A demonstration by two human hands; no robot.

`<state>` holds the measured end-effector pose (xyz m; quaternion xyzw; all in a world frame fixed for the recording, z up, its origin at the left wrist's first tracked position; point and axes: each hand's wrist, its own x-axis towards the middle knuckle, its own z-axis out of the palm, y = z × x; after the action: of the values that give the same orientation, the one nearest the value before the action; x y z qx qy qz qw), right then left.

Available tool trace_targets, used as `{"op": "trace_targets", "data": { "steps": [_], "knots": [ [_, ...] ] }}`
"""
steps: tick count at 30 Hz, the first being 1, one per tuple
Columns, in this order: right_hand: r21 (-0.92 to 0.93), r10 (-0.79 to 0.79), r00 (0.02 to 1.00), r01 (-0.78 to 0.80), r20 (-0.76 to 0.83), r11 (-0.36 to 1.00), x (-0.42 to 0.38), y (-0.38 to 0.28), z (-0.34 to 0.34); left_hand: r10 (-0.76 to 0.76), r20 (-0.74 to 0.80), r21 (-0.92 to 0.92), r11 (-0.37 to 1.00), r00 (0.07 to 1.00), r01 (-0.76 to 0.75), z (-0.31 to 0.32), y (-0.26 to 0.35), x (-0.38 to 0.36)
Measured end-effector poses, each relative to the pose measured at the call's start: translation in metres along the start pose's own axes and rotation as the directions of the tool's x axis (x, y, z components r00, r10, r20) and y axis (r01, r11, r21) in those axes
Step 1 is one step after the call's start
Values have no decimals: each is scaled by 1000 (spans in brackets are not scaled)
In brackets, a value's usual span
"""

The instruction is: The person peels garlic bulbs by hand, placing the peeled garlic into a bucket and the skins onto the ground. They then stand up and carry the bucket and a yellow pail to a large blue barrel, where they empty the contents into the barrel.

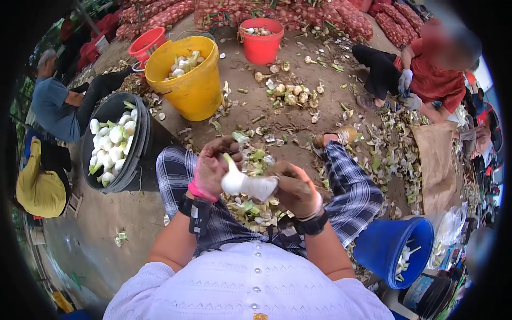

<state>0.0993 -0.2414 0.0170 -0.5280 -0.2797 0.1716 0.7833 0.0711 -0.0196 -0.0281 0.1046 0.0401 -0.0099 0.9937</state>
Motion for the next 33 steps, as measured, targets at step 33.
{"op": "trace_targets", "data": {
  "steps": [33],
  "knots": [
    [-143, 173, 950, -215, -258, 966, 71, -12, 41, 293, -438, 520, 854, 850, -26, 48, -13, -14]
  ]
}}
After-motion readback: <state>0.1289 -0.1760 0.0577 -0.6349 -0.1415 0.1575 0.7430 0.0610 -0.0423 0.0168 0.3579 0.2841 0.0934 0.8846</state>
